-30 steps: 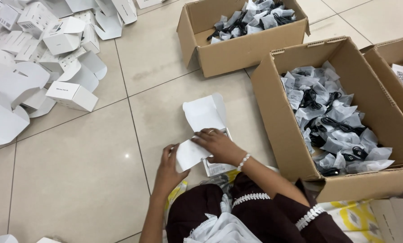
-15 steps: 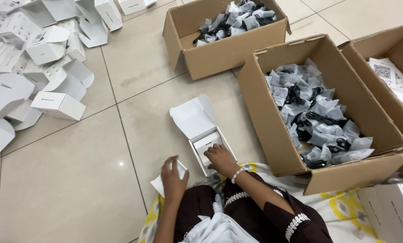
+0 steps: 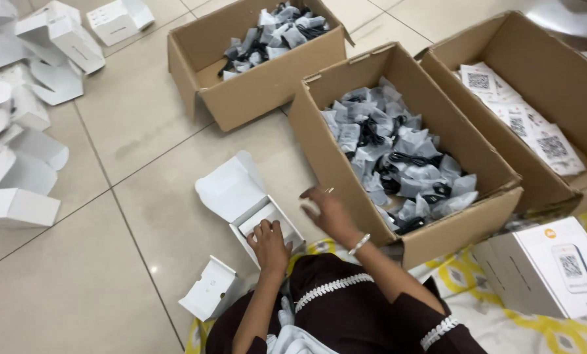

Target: The person packs small electronic components and USB cables into individual white product boxes.

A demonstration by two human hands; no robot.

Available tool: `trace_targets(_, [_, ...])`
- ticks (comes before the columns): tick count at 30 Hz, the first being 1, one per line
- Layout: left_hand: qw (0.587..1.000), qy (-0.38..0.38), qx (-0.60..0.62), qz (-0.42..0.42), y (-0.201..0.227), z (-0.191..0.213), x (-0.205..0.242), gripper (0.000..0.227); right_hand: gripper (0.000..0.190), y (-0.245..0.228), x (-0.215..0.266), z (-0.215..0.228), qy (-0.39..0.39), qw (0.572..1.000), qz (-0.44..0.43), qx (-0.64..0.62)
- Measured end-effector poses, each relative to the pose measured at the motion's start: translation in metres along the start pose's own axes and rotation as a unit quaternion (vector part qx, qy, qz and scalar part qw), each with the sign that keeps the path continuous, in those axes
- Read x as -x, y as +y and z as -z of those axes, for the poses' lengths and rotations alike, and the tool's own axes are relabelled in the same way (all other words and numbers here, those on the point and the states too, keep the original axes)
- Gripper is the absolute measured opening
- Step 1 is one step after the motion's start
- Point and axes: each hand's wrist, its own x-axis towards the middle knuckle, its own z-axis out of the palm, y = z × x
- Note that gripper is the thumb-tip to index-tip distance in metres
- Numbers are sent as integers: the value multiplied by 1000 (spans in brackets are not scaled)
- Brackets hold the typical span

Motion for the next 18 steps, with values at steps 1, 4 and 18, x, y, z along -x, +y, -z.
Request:
trace_targets(1, [1000,-8,1,-12,16,3,0,55,21,26,-3,28,5,1000,-12,6])
trace_targets(4, [984,83,104,-118,68,8,-6,48,14,114,-1,110,125,988,-48,81])
trace_targets(18, [869,30,420,-260,147,38,11,40,37,160,33,178,62,959,-49,271])
